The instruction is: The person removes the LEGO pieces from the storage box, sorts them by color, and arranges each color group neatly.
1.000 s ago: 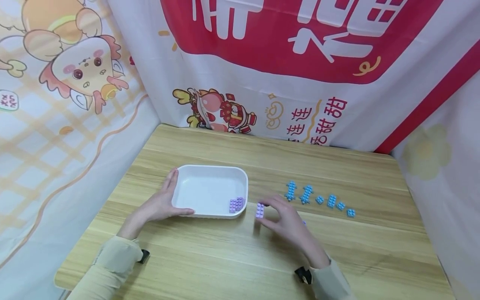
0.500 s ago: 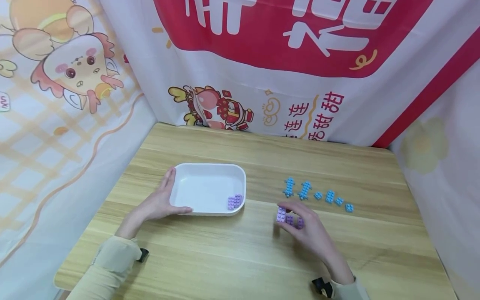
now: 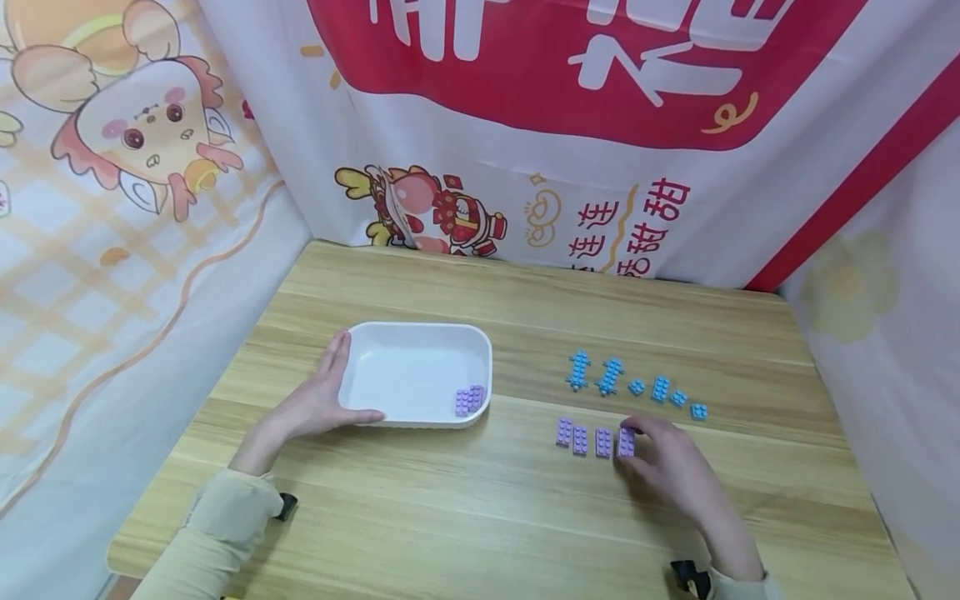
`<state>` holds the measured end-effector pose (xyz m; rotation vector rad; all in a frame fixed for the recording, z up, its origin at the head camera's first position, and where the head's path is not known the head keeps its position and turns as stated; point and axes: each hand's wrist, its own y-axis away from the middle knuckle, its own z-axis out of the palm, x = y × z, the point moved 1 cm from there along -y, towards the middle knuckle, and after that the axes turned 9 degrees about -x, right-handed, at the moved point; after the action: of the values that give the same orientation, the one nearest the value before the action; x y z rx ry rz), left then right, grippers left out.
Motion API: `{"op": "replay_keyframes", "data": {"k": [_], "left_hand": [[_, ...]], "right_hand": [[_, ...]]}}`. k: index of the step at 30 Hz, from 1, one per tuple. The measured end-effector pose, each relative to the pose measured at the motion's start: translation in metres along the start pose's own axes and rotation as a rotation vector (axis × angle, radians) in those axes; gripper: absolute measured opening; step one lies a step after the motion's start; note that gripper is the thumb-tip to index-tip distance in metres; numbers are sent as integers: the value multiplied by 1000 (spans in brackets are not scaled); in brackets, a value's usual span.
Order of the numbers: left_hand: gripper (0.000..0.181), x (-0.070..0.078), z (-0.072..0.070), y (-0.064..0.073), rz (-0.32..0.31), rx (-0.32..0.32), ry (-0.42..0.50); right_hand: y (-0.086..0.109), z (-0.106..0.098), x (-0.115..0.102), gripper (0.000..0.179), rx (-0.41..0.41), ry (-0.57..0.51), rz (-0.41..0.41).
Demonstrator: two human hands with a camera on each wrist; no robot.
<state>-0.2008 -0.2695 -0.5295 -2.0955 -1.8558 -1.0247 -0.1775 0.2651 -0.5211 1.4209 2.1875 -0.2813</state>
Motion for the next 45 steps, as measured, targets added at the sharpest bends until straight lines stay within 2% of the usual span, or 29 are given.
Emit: {"op": "replay_keyframes", "data": {"k": [3,14,20,26,30,38,45], "left_hand": [[158,0,-1,0,1,4,-2],[158,-1,1,1,2,12,-5],[158,-1,1,1,-2,10,-5],[158,-1,1,1,-5,6,0],[158,-1,2,1,-7,8,2],[159,0,1,2,-9,4,8],[159,1,1,3,-16,3,15]], "right_hand": [[0,2,6,46,-30,9,22],[-10,17,14,40,-53,35,20],[-11,21,13,44,-46,46,25],[-12,18,7,57,-32,62,14],[-17,12,-7,57,21,48,-44],[-42,13,-38,55,114,30,-206],[-69,24,-60,56,115,-19,-277]]}}
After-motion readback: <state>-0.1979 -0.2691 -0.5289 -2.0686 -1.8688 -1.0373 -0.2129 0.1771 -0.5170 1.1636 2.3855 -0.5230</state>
